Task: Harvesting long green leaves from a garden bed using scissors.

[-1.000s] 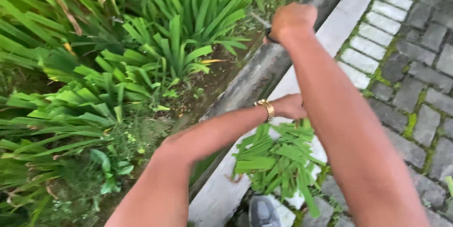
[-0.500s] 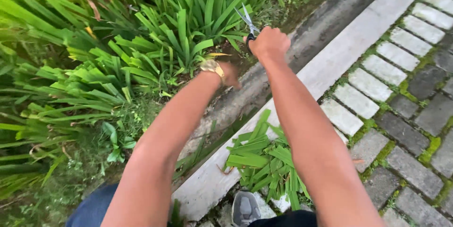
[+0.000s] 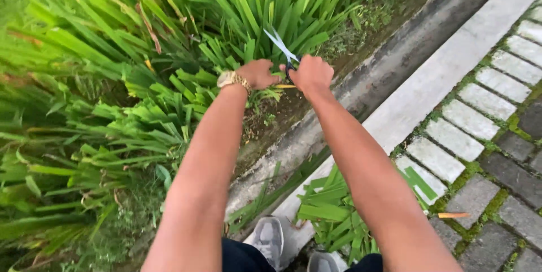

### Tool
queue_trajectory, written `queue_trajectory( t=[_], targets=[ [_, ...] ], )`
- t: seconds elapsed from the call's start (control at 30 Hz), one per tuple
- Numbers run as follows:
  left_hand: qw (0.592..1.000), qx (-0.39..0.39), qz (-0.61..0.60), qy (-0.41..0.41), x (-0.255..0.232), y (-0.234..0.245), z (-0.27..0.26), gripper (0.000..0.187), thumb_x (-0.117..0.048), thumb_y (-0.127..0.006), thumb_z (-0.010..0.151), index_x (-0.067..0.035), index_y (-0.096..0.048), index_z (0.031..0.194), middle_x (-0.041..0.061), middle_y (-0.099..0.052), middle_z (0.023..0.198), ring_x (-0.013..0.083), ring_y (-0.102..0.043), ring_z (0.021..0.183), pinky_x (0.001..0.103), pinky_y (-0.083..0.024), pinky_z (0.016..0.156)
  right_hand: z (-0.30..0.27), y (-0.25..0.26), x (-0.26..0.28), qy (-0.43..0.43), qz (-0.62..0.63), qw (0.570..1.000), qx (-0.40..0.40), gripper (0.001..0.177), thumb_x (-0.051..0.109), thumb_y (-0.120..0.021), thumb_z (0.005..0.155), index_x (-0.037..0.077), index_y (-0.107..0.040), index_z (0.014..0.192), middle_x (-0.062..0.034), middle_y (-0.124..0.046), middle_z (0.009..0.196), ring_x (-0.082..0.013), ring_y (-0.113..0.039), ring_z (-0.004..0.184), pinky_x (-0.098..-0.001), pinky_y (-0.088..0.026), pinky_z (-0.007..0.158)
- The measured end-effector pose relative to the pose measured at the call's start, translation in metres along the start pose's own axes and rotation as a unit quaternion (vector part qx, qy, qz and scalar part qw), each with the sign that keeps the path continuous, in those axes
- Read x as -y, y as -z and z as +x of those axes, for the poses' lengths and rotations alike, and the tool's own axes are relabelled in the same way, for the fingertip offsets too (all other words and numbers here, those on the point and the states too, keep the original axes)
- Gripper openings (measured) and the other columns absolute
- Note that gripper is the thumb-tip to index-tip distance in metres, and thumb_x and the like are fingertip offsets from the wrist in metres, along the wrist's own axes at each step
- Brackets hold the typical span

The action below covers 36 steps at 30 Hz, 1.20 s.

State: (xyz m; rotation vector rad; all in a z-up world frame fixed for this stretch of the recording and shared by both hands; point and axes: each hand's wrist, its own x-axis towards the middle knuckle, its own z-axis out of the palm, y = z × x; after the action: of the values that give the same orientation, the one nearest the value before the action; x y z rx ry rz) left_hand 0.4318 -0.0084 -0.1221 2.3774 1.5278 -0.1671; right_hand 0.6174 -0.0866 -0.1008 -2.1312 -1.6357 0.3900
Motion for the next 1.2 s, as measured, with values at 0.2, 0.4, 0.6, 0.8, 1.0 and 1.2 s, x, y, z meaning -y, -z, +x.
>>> queue_trajectory(
  t=[0.2, 0.4, 0.6, 0.8, 1.0, 1.2],
  targets=[
    [0.999, -0.031, -0.031, -0.03, -0.054, -0.022, 0.004, 0.049, -0.039, -0.07, 0.085, -0.005, -0.069, 0.12, 0.023, -0.07, 0.121, 0.0413, -0.067, 0.114, 0.049, -0.054, 0.097, -0.002, 0.022, -0.036, -0.004, -0.124, 0.992, -0.02, 0.064, 0.069, -0.083, 0.072, 0.008, -0.078, 0.088, -0.0194, -0.075, 0.091, -0.0372, -0.074, 0.088, -0.0484, -0.058, 0.078],
    [0.974, -0.139, 0.035, -0.173, -0.138, -0.116, 0.121, 0.027, -0.02, -0.066, 0.081, -0.011, -0.075, 0.103, 0.018, -0.071, 0.113, 0.0355, -0.065, 0.111, 0.055, -0.047, 0.094, 0.022, 0.051, -0.154, -0.041, -0.24, 0.965, -0.1, 0.047, 0.053, -0.087, 0.076, 0.008, -0.079, 0.088, -0.022, -0.074, 0.088, -0.0406, -0.073, 0.081, -0.0503, -0.059, 0.073],
    [0.963, -0.143, -0.008, -0.23, -0.273, -0.182, 0.125, 0.027, -0.024, -0.049, 0.097, -0.018, -0.072, 0.11, 0.009, -0.072, 0.113, 0.0301, -0.062, 0.115, 0.051, -0.046, 0.096, -0.01, 0.127, -0.145, -0.173, -0.267, 0.947, 0.038, 0.072, 0.075, -0.079, 0.075, 0.004, -0.078, 0.09, -0.0218, -0.076, 0.09, -0.0396, -0.073, 0.089, -0.049, -0.057, 0.083],
    [0.959, -0.177, -0.058, -0.211, -0.347, -0.195, 0.102, 0.032, -0.022, -0.052, 0.093, -0.009, -0.069, 0.116, 0.007, -0.073, 0.112, 0.0265, -0.064, 0.108, 0.049, -0.046, 0.093, 0.008, 0.15, -0.171, -0.132, -0.31, 0.931, 0.142, 0.057, 0.067, -0.075, 0.08, 0.012, -0.08, 0.091, -0.0181, -0.077, 0.1, -0.0406, -0.072, 0.098, -0.0503, -0.058, 0.087],
    [0.975, -0.165, -0.043, -0.14, -0.262, -0.143, 0.097, 0.021, -0.025, -0.059, 0.087, -0.017, -0.075, 0.099, 0.009, -0.071, 0.115, 0.0271, -0.064, 0.114, 0.049, -0.045, 0.102, 0.048, 0.144, -0.098, -0.079, -0.323, 0.916, 0.226, 0.064, 0.077, -0.07, 0.073, 0.025, -0.077, 0.11, -0.0133, -0.077, 0.106, -0.0393, -0.07, 0.105, -0.0532, -0.056, 0.091],
    [0.925, -0.338, -0.09, -0.147, -0.141, -0.089, 0.088, 0.029, -0.013, -0.06, 0.092, -0.005, -0.063, 0.12, 0.012, -0.072, 0.109, 0.0293, -0.066, 0.109, 0.045, -0.054, 0.089, 0.128, 0.119, -0.078, 0.03, -0.326, 0.917, 0.227, 0.082, 0.085, -0.064, 0.07, 0.016, -0.076, 0.112, -0.0156, -0.076, 0.111, -0.0421, -0.069, 0.108, -0.0561, -0.054, 0.093]
  ],
)
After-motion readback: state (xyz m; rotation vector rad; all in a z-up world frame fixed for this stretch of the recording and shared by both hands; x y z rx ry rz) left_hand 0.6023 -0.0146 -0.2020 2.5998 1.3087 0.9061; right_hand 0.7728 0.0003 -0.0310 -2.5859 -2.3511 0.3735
